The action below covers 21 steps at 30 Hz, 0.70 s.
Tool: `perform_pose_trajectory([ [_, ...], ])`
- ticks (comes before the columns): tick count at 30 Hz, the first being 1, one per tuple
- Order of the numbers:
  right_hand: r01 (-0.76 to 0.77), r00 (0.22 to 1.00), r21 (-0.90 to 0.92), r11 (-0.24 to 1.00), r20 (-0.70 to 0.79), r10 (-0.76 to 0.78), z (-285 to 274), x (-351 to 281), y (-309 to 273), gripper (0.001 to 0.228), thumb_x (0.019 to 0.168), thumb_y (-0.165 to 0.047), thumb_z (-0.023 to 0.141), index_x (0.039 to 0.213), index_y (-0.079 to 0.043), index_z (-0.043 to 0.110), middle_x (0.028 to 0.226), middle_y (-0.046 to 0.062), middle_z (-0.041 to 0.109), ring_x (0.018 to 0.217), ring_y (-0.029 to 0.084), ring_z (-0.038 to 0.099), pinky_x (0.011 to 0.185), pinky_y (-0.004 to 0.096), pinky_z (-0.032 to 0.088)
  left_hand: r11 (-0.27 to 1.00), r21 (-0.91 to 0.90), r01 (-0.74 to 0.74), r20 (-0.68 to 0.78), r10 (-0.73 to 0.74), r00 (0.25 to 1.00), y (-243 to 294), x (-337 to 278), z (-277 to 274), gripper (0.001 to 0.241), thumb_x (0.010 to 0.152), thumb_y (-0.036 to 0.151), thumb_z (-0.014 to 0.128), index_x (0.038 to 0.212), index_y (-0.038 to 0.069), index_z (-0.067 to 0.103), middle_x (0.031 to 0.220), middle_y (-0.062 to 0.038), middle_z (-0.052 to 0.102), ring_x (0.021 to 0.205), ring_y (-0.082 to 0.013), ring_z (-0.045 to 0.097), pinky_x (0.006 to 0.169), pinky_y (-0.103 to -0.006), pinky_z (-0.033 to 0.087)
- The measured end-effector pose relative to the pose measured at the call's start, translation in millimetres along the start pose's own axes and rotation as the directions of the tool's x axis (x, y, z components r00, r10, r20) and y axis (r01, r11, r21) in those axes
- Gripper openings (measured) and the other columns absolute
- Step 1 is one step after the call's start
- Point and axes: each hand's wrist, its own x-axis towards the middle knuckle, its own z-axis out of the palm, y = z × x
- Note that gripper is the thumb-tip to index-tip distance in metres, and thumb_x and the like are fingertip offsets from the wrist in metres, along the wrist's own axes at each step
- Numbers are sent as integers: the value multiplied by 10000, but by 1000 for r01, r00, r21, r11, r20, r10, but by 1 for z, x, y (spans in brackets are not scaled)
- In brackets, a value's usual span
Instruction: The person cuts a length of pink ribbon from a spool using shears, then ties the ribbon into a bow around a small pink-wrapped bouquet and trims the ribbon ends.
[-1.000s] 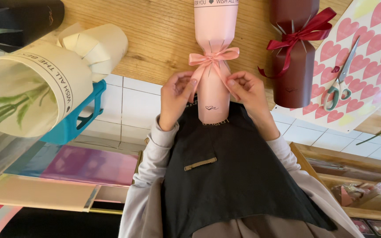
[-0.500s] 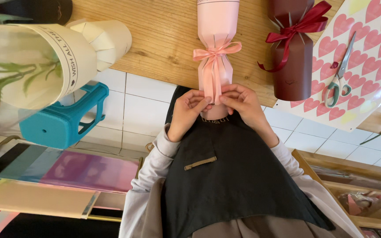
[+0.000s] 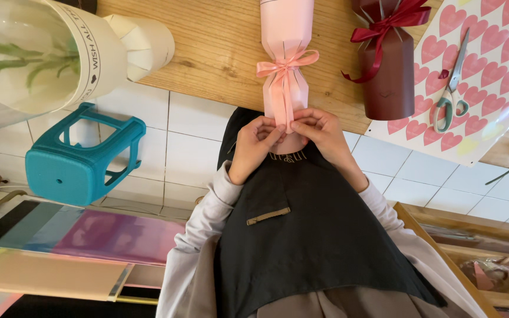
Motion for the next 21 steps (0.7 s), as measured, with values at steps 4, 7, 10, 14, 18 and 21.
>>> perform_pose_trajectory([
  [4,36,999,-19,999,-2,-36,-2,-4,0,252,928,-85,761,1132,40,680,865,124,742,542,56,601,501,175,467,999,36,-14,5,13,1000,-2,-3,-1,211,953,167,751,1038,-21,703,867,-165,746,770,-164,749,690,-275,636],
  [7,47,999,-33,998,6,-47,-3,-9,1,220,961,-103,726,1124,38,684,816,132,725,505,62,555,481,173,425,999,47,-18,-2,18,1000,-1,-9,-2,207,960,179,745,1032,-11,705,865,-160,748,773,-161,750,694,-277,635],
  [10,42,999,-47,998,10,-41,-5,-10,3,201,982,-127,702,1104,33,697,749,118,686,488,53,516,468,164,396,999,38,-18,-16,19,1000,2,-12,-3,217,989,204,703,1019,-11,711,851,-165,749,762,-172,750,700,-286,634],
  [14,18,1000,-67,998,6,-18,-2,-15,1,195,1000,-151,692,1074,28,709,649,81,600,467,35,453,449,155,369,999,10,-39,16,39,999,1,-17,-2,326,1071,260,555,1004,-14,717,824,-168,745,751,-198,750,692,-311,639],
  [18,-1,1000,-108,994,-11,0,-5,-11,18,204,994,-199,702,1032,0,723,611,38,568,482,2,465,454,119,371,996,35,-84,32,82,996,-16,-15,-1,290,1070,207,548,1019,-16,726,799,-169,743,718,-193,740,656,-304,639],
  [21,-22,1000,-112,993,-23,20,-3,-12,22,204,988,-229,709,997,-26,724,588,12,547,492,-11,473,454,102,402,996,32,-80,49,79,996,-22,-17,-1,283,1066,206,543,1004,2,729,772,-145,740,691,-169,731,635,-277,635],
])
